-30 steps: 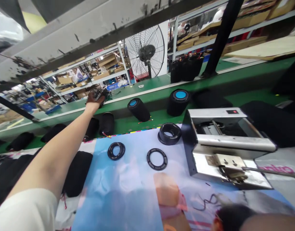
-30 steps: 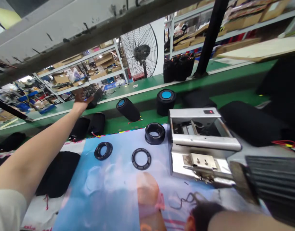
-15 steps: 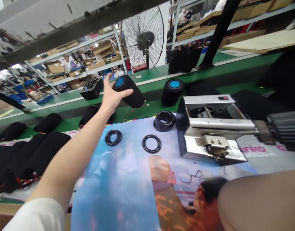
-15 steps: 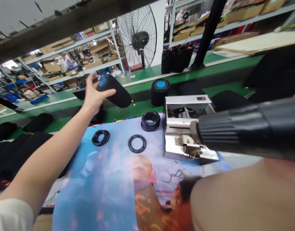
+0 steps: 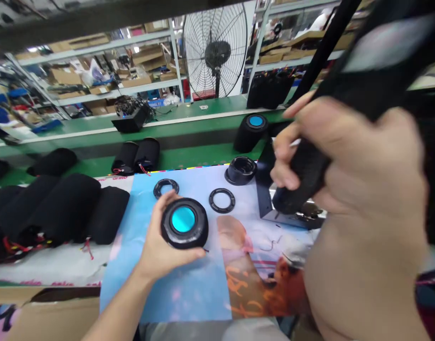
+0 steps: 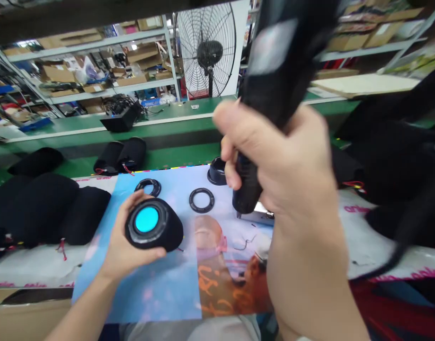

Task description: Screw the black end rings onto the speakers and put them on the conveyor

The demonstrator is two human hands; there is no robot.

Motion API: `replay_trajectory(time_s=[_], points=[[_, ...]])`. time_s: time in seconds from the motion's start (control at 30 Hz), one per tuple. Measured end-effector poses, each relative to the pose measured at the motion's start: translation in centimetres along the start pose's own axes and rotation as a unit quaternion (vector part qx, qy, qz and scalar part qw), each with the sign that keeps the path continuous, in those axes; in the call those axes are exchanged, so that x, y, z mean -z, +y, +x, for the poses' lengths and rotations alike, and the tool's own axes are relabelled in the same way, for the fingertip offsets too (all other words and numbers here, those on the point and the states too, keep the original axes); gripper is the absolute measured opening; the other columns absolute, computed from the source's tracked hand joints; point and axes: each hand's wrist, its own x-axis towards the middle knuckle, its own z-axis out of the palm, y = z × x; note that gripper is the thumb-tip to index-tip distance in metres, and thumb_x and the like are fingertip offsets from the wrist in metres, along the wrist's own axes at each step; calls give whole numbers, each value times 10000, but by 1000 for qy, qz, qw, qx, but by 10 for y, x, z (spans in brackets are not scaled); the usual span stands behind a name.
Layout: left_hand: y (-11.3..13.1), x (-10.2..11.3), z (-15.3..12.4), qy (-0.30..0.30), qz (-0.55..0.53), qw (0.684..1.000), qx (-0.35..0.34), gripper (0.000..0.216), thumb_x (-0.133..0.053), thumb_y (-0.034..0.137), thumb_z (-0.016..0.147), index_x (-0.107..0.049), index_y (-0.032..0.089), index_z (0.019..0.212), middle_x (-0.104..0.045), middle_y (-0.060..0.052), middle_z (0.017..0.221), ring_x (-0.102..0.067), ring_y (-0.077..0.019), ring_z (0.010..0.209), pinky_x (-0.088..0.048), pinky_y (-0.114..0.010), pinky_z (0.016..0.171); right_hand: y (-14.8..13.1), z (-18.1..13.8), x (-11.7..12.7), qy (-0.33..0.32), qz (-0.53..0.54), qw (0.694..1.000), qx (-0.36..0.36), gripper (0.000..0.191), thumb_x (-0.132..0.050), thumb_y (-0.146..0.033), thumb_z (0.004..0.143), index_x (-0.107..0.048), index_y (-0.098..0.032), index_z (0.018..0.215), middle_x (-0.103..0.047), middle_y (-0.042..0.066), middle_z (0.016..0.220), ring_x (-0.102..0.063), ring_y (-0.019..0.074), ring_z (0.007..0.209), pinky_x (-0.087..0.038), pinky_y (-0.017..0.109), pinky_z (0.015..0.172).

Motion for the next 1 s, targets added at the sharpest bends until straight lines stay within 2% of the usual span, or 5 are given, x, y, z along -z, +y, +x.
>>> replay_trajectory(time_s=[0.13, 0.3, 0.53, 0.7, 1.0], points=[[-1, -6, -20, -45, -49, 997, 37, 1081, -1065, 582, 560, -548, 287, 1462, -690, -124, 1444, -736, -372, 1303, -627, -472, 1077, 34, -12, -5, -99, -170, 974, -115, 470, -919, -457, 725, -605, -199, 962, -572, -63, 562, -530, 141, 362, -383, 225, 338], [0, -4, -22, -55, -44, 998, -2, 958, -1028, 329, 665, -531, 311, 1484, -684, -84, 1459, -723, -320, 1335, -605, -437, 1126, 81, -31, -8, -197, -362, 887, -209, 574, -813, -390, 826, -592, -225, 1330, -716, 11, 900, -603, 136, 494, -495, 265, 460], [-6, -2, -21, -62, 24, 996, -64, 945, -969, 280, 696, -491, 296, 1511, -665, -92, 1470, -704, -331, 1359, -585, -477, 1169, 118, -41, -14, -215, -425, 856, -202, 837, -804, -260, 837, -456, -171, 1592, -746, 127, 1201, -756, 280, 1047, -616, 381, 890], [-3, -5, -20, -83, -6, 996, -31, 967, -972, 292, 701, -455, 278, 1519, -691, -107, 1447, -722, -342, 1341, -609, -469, 1137, 135, -51, -22, -224, -460, 841, -177, 933, -861, -275, 827, -412, -155, 1636, -552, 190, 1596, -572, 343, 1486, -505, 464, 1226], [16, -2, -19, -116, -58, 986, 105, 1208, -967, 314, 694, -236, 283, 1655, -563, -142, 1594, -616, -362, 1477, -502, -516, 1258, 140, -59, -33, -235, -516, 807, -169, 718, -778, -324, 971, -487, -178, 1610, -474, 180, 1664, -509, 358, 1539, -416, 559, 1316]])
